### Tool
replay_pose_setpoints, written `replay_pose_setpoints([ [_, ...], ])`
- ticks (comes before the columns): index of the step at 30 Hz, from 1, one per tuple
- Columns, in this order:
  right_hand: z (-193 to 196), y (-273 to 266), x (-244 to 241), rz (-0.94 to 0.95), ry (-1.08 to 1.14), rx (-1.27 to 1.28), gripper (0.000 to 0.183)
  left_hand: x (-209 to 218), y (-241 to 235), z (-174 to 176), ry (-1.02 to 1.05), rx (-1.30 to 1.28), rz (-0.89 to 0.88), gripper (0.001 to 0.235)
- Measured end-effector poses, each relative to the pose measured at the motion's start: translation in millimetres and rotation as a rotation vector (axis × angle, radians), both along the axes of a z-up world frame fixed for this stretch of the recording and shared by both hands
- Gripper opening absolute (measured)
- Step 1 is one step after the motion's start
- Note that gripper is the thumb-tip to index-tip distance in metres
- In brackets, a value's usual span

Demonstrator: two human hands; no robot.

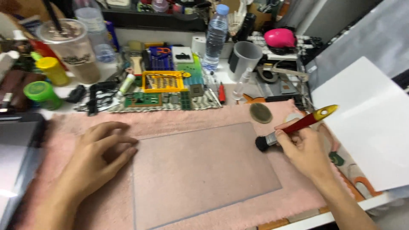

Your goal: The person cleans a translucent rectangular sheet placed on a pink towel. They use a round sponge, a steel wool pad, and a brush to scrub and wipe the surface of the sheet.

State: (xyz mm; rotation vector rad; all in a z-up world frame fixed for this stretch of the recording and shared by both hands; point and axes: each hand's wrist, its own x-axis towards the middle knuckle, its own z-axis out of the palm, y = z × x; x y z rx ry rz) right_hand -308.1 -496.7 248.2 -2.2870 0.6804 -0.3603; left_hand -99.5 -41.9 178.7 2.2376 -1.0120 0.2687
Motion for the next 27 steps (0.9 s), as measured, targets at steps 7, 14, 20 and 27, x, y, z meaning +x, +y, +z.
replay_pose_setpoints([
  [7,5,174,47,0.283,-0.142,0.288,0.017,-12,2,20,0.096,0.004,0.014,0.021],
  [14,-27,212,51,0.539,-0.221,0.305,0.017,-2,2,3,0.025,-0.034,-0.036,0.028],
  [20,-23,38,-10,0.119,-0.013,0.056,0.021,-4,3,7,0.080,0.000,0.046,0.036],
  [27,-7,20,-28,0.102,-0.133,-0.100,0.019,-3,0,1,0.032,-0.024,0.016,0.030],
])
